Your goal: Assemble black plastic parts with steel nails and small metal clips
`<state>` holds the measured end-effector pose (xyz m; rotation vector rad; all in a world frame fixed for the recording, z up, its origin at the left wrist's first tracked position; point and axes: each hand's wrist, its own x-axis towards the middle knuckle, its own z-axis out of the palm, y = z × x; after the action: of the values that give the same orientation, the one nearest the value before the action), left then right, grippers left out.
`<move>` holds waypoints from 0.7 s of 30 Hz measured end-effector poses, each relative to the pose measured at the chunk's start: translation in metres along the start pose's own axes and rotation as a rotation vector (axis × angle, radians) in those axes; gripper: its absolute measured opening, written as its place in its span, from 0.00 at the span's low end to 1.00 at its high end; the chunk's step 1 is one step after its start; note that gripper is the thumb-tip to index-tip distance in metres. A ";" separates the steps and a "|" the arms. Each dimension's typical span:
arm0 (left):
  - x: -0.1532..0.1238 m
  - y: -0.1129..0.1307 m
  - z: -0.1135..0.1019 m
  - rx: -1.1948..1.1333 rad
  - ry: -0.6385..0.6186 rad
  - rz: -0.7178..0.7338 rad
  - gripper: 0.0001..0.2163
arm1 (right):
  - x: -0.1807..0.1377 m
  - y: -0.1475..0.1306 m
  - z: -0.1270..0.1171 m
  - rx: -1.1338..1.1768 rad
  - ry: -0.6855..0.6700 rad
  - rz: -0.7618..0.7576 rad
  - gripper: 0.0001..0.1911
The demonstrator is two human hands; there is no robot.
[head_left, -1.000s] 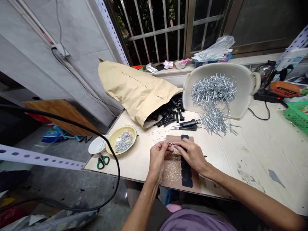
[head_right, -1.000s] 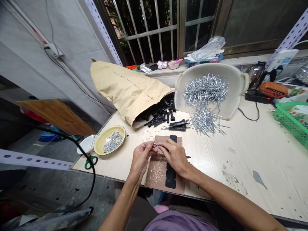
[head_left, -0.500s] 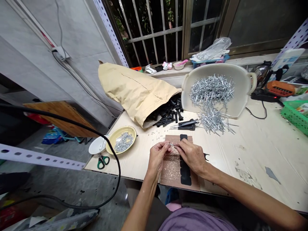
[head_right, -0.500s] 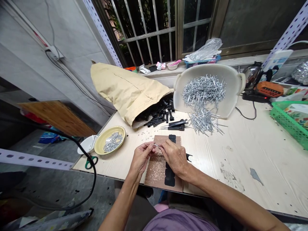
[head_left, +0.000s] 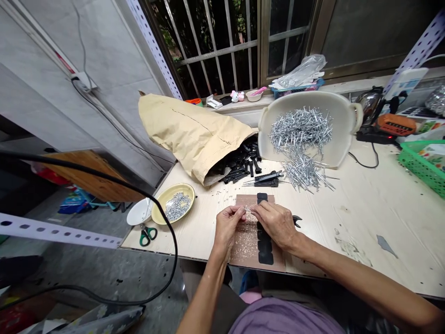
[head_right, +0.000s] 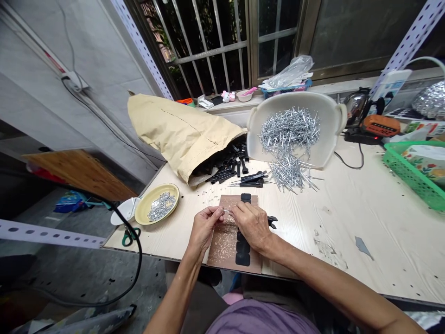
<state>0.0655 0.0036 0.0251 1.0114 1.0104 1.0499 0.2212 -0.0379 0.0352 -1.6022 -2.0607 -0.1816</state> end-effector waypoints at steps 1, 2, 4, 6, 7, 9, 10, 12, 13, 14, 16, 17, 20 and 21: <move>0.000 0.000 0.000 0.003 -0.003 0.002 0.12 | -0.001 0.001 0.000 0.027 -0.021 0.012 0.13; -0.001 0.000 0.000 0.002 -0.008 0.002 0.12 | -0.001 0.002 0.000 0.067 -0.045 0.025 0.13; -0.001 0.000 0.000 -0.004 -0.016 -0.002 0.12 | -0.001 0.004 0.001 0.154 -0.087 0.049 0.12; -0.001 -0.001 0.000 -0.010 -0.017 -0.007 0.11 | -0.001 0.005 0.001 0.193 -0.106 0.067 0.13; -0.001 -0.001 0.000 -0.007 -0.014 -0.004 0.11 | -0.001 0.005 0.002 0.190 -0.112 0.073 0.13; -0.001 -0.002 -0.001 0.007 -0.007 0.008 0.11 | 0.000 0.005 0.003 0.186 -0.127 0.086 0.15; -0.001 -0.002 -0.001 0.013 -0.004 0.013 0.11 | 0.000 0.005 0.004 0.199 -0.138 0.092 0.16; -0.001 -0.003 -0.003 0.016 0.001 0.016 0.11 | 0.001 0.006 0.005 0.257 -0.163 0.093 0.14; -0.001 -0.004 -0.004 0.015 0.002 0.014 0.11 | 0.001 0.007 0.005 0.284 -0.175 0.079 0.12; -0.001 -0.004 -0.005 0.016 0.004 0.012 0.11 | 0.001 0.007 0.005 0.300 -0.186 0.059 0.11; -0.001 -0.004 -0.006 0.025 0.006 0.008 0.11 | 0.001 0.008 0.004 0.297 -0.197 0.017 0.11; -0.001 -0.004 -0.006 0.033 0.005 0.006 0.11 | 0.001 0.008 0.004 0.300 -0.194 0.008 0.12; 0.000 -0.002 -0.007 0.042 -0.012 -0.005 0.12 | 0.003 0.009 0.007 0.471 -0.181 0.063 0.13; 0.001 -0.001 -0.007 0.039 -0.018 -0.016 0.12 | 0.004 0.010 0.009 0.577 -0.204 0.102 0.13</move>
<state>0.0591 0.0052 0.0220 1.0412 1.0264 1.0094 0.2272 -0.0283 0.0275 -1.3895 -1.9230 0.5844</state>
